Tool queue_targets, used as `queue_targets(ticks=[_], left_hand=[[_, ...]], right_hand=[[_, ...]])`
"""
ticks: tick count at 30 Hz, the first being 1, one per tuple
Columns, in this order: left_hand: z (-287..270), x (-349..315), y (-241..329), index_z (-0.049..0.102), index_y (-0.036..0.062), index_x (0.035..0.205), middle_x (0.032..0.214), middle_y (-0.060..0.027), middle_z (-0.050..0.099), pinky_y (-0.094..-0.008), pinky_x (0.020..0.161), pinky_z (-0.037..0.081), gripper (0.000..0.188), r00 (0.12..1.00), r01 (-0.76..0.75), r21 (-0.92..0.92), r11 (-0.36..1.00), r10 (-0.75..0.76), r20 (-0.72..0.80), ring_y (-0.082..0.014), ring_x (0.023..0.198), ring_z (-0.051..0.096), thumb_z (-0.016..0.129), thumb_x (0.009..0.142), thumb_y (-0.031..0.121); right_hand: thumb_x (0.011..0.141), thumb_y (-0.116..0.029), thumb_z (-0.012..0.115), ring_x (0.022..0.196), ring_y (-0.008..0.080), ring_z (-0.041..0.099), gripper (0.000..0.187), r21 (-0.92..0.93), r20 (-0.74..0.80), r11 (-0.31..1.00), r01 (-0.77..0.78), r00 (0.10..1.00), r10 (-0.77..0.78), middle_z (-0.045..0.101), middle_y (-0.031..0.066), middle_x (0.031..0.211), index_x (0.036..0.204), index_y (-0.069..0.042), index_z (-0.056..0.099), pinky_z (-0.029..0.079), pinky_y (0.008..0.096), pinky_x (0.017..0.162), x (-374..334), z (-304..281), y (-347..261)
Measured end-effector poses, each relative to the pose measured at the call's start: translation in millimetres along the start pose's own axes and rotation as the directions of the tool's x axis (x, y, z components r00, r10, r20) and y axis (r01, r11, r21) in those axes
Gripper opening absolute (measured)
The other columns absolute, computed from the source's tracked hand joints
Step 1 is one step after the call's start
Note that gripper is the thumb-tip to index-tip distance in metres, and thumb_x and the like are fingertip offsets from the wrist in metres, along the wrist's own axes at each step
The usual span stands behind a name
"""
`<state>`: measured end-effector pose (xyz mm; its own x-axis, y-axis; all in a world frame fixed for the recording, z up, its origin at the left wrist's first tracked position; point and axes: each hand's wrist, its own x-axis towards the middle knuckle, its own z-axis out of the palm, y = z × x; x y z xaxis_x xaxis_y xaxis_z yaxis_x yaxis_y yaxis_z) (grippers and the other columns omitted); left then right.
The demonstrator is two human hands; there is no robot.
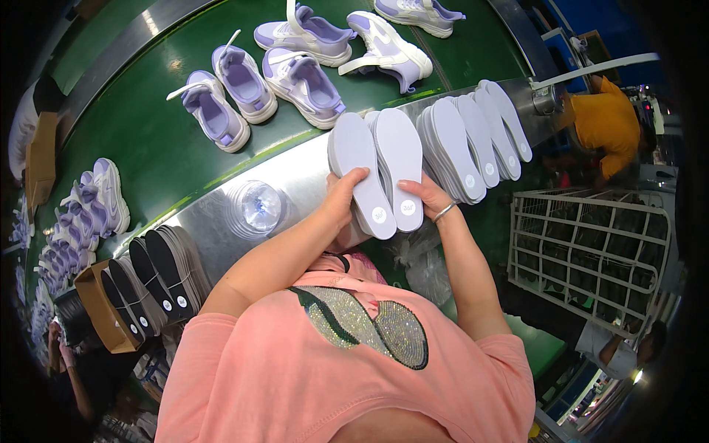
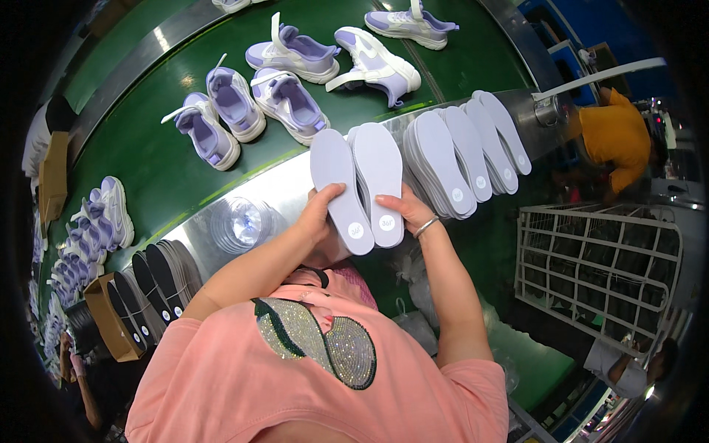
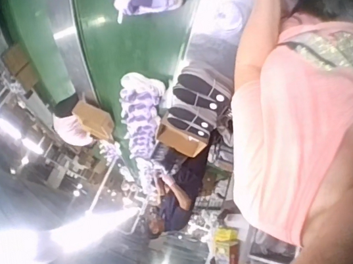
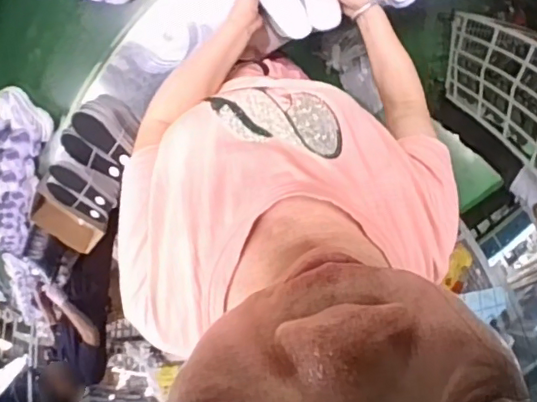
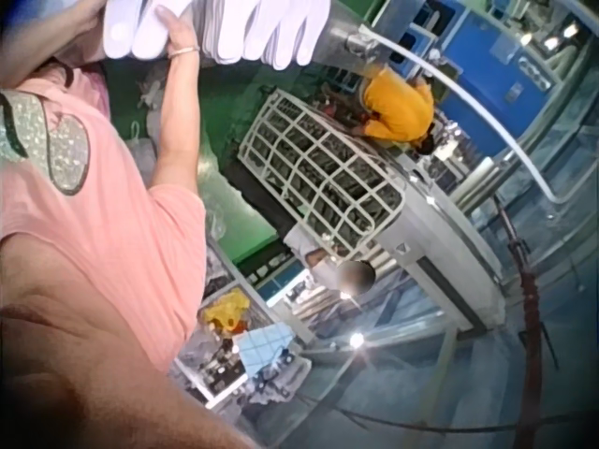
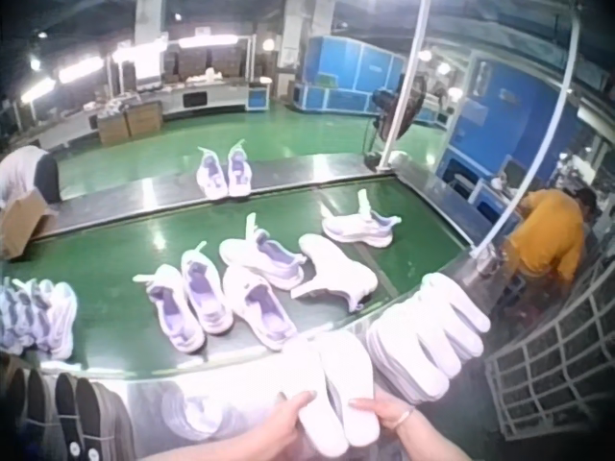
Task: The person retrieves a stack of white shoe insoles from a shelf and places them on a conveyor belt, then matches them with corresponding purple and white sneakers by placing an insole inside each shoe.
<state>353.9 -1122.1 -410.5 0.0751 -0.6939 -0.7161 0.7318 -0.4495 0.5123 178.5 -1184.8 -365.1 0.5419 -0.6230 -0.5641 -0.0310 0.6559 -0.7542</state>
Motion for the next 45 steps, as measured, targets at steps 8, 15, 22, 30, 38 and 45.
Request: queue_targets(ticks=[8,15,22,30,38,45], left_hand=[[-6.6,-45.5,24.0,0.02,-0.01,0.121,0.115,-0.0257,0.039,-0.0378,0.087,0.039,0.089,0.953,-0.176,0.498,0.849,0.273,-0.129,-0.033,0.104,0.044,0.068,0.058,0.029],[7.7,-37.4,30.4,0.013,-0.0033,0.129,0.121,-0.0276,0.032,-0.0411,0.095,0.03,0.1,0.859,0.002,0.83,0.558,0.424,-0.288,-0.0382,0.115,0.032,0.071,0.055,0.031],[-5.6,-35.1,27.0,0.011,-0.0032,0.129,0.121,-0.0229,0.034,-0.0395,0.09,0.038,0.098,0.993,-0.09,0.138,0.986,0.1,-0.063,-0.0318,0.109,0.041,0.074,0.059,0.023],[13.4,-12.5,-4.7,0.011,0.0011,0.133,0.127,-0.0254,0.023,-0.0406,0.092,0.035,0.105,0.953,0.099,0.54,0.836,0.077,-0.294,-0.0358,0.116,0.032,0.068,0.062,0.052],[20.3,-10.5,-8.8,0.016,-0.0005,0.131,0.125,-0.0237,0.026,-0.0371,0.091,0.036,0.094,0.969,0.069,0.554,0.83,0.078,-0.236,-0.0334,0.109,0.038,0.07,0.065,0.04],[42.4,-143.9,132.3,0.054,0.0026,0.098,0.097,-0.0089,0.052,-0.0276,0.078,0.039,0.023,0.832,-0.385,0.244,0.89,0.22,0.51,-0.016,0.087,0.048,0.057,0.08,0.015]], right_hand=[[0.051,-0.027,0.074,0.113,0.0326,0.035,0.097,-0.944,-0.313,0.244,-0.221,0.832,-0.457,0.036,0.0181,0.119,0.13,-0.003,0.023,0.026,0.0411,0.096,-37.3,20.5,-30.6],[0.049,-0.03,0.076,0.115,0.0365,0.03,0.109,-0.973,-0.208,0.028,-0.229,0.818,-0.536,0.03,0.0225,0.123,0.133,-0.003,0.012,0.023,0.046,0.093,-17.9,7.0,17.6],[0.056,-0.024,0.073,0.11,0.0293,0.04,0.097,-0.783,-0.206,0.615,0.099,0.891,-0.405,0.036,0.0191,0.122,0.132,-0.002,0.017,0.036,0.0394,0.088,-22.7,-16.8,-0.2],[0.063,-0.018,0.071,0.097,0.019,0.051,0.072,-0.33,-0.135,0.94,-0.089,0.99,0.046,0.051,0.0128,0.109,0.124,0.001,0.037,0.043,0.0287,0.08,-7.5,-35.8,-27.7],[0.072,-0.028,0.065,0.099,0.0219,0.051,0.06,-0.712,-0.243,0.702,0.001,0.938,-0.248,0.053,0.0177,0.109,0.118,0.005,0.043,0.04,0.03,0.084,-18.7,-58.5,-11.0],[0.078,-0.02,0.058,0.1,0.0236,0.049,0.039,-0.834,-0.158,0.525,0.167,0.841,-0.517,0.052,0.0129,0.11,0.111,0.001,0.05,0.038,0.032,0.084,-55.4,13.1,-63.9]])
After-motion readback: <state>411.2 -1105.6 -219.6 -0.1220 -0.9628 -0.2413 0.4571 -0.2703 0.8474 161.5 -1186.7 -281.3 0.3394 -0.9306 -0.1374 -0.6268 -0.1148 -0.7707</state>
